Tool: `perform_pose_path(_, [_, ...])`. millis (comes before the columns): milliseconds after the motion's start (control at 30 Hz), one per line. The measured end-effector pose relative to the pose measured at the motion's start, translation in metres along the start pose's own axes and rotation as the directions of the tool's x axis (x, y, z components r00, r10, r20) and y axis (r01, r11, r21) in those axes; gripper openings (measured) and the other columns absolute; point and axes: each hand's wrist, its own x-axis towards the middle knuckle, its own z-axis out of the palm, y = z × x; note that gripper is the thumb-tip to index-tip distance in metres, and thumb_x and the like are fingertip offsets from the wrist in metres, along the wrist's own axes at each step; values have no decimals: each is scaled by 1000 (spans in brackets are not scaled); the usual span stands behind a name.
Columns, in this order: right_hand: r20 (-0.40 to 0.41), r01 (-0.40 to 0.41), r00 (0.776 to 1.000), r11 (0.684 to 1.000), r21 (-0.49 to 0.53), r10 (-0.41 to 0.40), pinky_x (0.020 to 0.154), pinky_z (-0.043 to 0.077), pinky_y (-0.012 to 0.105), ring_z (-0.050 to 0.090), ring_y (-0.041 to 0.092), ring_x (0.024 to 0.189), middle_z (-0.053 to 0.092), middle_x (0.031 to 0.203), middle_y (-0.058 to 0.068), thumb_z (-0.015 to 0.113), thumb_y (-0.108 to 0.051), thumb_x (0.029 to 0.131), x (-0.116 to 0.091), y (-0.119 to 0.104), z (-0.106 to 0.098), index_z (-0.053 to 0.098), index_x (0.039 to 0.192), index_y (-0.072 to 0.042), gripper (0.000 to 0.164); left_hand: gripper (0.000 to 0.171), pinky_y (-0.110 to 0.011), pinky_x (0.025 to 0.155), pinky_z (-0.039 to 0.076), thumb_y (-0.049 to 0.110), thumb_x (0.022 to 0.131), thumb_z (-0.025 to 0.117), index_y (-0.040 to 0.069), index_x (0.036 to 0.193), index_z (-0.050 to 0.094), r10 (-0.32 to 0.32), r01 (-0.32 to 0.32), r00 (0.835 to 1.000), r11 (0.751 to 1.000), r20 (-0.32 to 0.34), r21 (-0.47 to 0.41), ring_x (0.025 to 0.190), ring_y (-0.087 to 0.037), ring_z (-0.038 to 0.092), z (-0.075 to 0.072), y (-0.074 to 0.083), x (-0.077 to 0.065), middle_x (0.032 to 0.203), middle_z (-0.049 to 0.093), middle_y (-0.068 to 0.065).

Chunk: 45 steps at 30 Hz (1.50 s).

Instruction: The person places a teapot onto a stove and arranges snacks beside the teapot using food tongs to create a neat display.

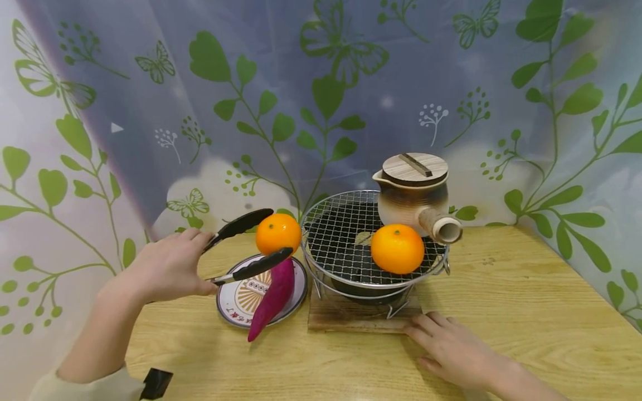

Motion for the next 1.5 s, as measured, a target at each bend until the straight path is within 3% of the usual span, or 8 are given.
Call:
perform_pose_path(267, [28, -15, 1000, 999, 30, 14, 70, 50, 39, 53, 23, 95, 54, 110, 3, 75, -33, 74, 0, 0, 0, 60, 119, -12, 52, 90, -58, 75, 46, 49, 64, 78, -4, 130, 46, 42, -41, 999, 999, -22, 3, 101, -42, 54, -6, 14, 4, 120, 53, -21])
perform_pose_path(633, [0, -1, 1000, 1000, 25, 1, 69, 50, 38, 53, 22, 94, 54, 110, 3, 76, -32, 73, -1, 1, -1, 60, 118, -12, 52, 90, -57, 74, 46, 48, 64, 78, -1, 131, 46, 68, -68, 997, 998, -38, 0, 101, -38, 55, -14, 27, 10, 122, 52, -18])
perform_pose_path(800, [-6, -1, 1000, 1000, 25, 1, 68, 50, 38, 53, 22, 93, 54, 109, 4, 77, -32, 72, -1, 0, -1, 60, 117, -11, 52, 89, -54, 75, 48, 47, 64, 78, -1, 131, 46, 102, -102, 995, 995, -25, -23, 103, -37, 54, -17, 35, 13, 121, 53, -18])
perform_pose_path(1100, [-25, 2, 1000, 1000, 18, -2, 68, 49, 38, 53, 23, 93, 54, 110, 4, 76, -33, 72, -1, 0, -1, 60, 117, -11, 53, 84, -44, 69, 50, 46, 62, 80, 1, 127, 50, 142, -142, 990, 990, -18, -17, 92, -29, 57, -22, 47, 18, 110, 56, -11])
perform_pose_path(1500, [-16, 8, 1000, 1000, 25, -7, 68, 50, 38, 54, 23, 93, 54, 108, 4, 77, -33, 72, 0, 1, -1, 60, 117, -10, 53, 87, -46, 76, 49, 47, 63, 79, 3, 130, 48, 192, -191, 981, 981, 37, -20, 96, -30, 57, -26, 57, 21, 119, 54, -11])
